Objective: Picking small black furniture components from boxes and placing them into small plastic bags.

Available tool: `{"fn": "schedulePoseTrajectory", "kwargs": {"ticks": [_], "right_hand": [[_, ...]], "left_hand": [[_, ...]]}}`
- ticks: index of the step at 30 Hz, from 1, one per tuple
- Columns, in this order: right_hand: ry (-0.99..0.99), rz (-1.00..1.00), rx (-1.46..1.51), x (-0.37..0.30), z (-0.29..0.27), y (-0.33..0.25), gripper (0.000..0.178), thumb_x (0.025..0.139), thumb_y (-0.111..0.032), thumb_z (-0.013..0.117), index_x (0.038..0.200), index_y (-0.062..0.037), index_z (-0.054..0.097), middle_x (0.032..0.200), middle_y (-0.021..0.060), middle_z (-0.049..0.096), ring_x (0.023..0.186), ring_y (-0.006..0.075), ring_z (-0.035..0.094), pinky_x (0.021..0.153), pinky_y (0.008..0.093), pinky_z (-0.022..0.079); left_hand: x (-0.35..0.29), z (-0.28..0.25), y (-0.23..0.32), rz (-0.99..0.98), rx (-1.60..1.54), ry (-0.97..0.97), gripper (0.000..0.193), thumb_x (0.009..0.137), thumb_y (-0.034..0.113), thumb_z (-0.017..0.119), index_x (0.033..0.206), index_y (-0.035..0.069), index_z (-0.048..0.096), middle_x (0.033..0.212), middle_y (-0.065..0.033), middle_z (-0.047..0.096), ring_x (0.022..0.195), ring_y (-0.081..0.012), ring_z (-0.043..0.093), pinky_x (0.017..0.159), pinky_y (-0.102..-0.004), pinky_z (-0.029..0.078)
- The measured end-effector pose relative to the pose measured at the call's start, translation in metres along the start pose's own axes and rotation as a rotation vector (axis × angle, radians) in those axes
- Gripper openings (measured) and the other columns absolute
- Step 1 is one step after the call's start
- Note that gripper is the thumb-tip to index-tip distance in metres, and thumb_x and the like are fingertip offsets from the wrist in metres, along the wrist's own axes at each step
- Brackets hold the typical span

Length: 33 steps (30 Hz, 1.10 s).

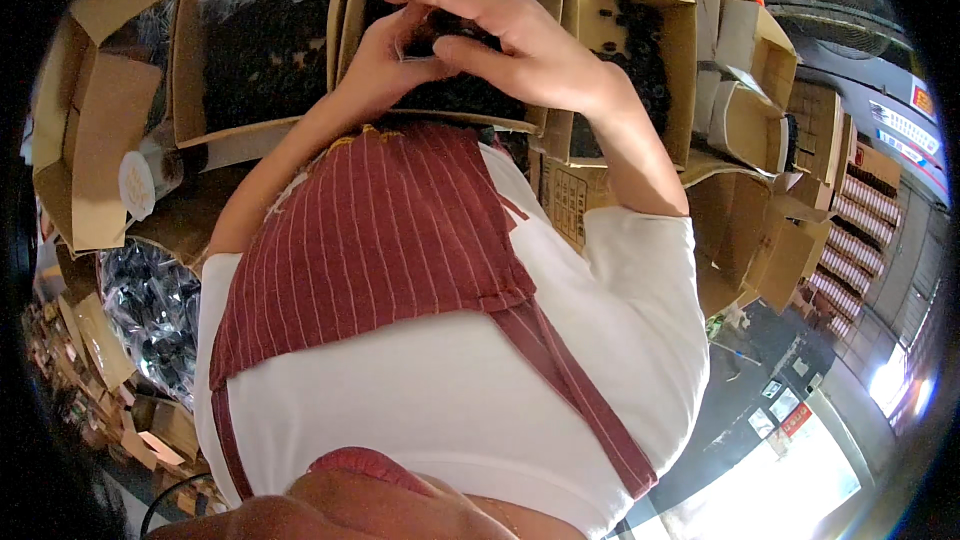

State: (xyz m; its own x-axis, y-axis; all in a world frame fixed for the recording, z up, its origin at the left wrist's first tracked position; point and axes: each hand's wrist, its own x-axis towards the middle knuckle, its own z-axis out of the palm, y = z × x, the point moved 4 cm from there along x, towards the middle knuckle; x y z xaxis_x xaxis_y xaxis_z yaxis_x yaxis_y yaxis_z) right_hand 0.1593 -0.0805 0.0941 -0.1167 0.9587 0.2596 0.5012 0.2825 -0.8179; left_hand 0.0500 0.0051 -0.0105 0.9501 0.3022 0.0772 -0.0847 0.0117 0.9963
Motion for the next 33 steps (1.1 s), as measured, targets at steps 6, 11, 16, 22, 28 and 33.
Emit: {"fn": "schedulePoseTrajectory", "kwargs": {"ticks": [6, 11, 16, 22, 28, 33], "right_hand": [[-0.07, 0.018, -0.085, 0.002, -0.001, -0.003, 0.06, 0.087, 0.001, 0.064, 0.144, -0.0092, 0.051, 0.12, 0.012, 0.058, 0.107, 0.0255, 0.06, 0.091, 0.0354, 0.048], [0.023, -0.016, 0.027, 0.009, -0.004, -0.009, 0.044, 0.088, -0.002, 0.067, 0.131, -0.0073, 0.061, 0.119, 0.0125, 0.061, 0.102, 0.0244, 0.063, 0.085, 0.0347, 0.051], [0.125, 0.253, 0.666, 0.012, -0.002, 0.006, 0.027, 0.094, -0.012, 0.064, 0.119, -0.0023, 0.063, 0.113, 0.0073, 0.062, 0.097, 0.0137, 0.059, 0.083, 0.0292, 0.048], [0.32, 0.279, 1.086, 0.02, 0.006, 0.013, 0.031, 0.103, -0.027, 0.056, 0.11, 0.0015, 0.063, 0.102, 0.0065, 0.063, 0.097, 0.0168, 0.06, 0.088, 0.0297, 0.045], [0.259, 0.298, 1.176, 0.015, 0.009, 0.02, 0.037, 0.106, -0.032, 0.05, 0.112, 0.0019, 0.063, 0.105, 0.0087, 0.064, 0.101, 0.0181, 0.061, 0.092, 0.0321, 0.045], [0.288, 0.26, 0.977, 0.009, 0.002, 0.003, 0.023, 0.099, -0.016, 0.058, 0.114, 0.0007, 0.063, 0.116, 0.0115, 0.063, 0.111, 0.0227, 0.059, 0.099, 0.0362, 0.043]], "left_hand": [[0.001, -0.004, -0.001, 0.065, 0.043, 0.024, 0.059, 0.081, 0.003, 0.074, 0.136, 0.001, 0.053, 0.13, -0.0075, 0.06, 0.125, -0.019, 0.052, 0.109, -0.0373, 0.039], [0.001, -0.004, -0.001, 0.04, 0.092, 0.035, 0.057, 0.081, 0.005, 0.076, 0.134, 0.003, 0.056, 0.128, -0.0067, 0.061, 0.123, -0.0182, 0.054, 0.108, -0.0359, 0.041], [0.001, 0.003, 0.005, 0.097, -0.032, -0.009, 0.045, 0.083, 0.007, 0.08, 0.124, 0.004, 0.063, 0.118, -0.0051, 0.065, 0.11, -0.0149, 0.06, 0.098, -0.0334, 0.047], [0.0, 0.005, 0.005, -0.034, -0.201, -0.04, 0.04, 0.082, 0.006, 0.079, 0.119, 0.004, 0.064, 0.119, -0.0059, 0.064, 0.11, -0.0151, 0.061, 0.098, -0.0333, 0.047], [0.0, 0.002, 0.009, 0.074, -0.052, 0.059, 0.041, 0.082, 0.007, 0.079, 0.12, 0.004, 0.064, 0.119, -0.0055, 0.066, 0.112, -0.0148, 0.06, 0.101, -0.033, 0.045], [-0.001, -0.002, 0.012, 0.032, -0.052, 0.004, 0.044, 0.081, 0.009, 0.08, 0.121, 0.004, 0.063, 0.122, -0.0056, 0.065, 0.115, -0.0149, 0.059, 0.102, -0.0336, 0.044]]}}
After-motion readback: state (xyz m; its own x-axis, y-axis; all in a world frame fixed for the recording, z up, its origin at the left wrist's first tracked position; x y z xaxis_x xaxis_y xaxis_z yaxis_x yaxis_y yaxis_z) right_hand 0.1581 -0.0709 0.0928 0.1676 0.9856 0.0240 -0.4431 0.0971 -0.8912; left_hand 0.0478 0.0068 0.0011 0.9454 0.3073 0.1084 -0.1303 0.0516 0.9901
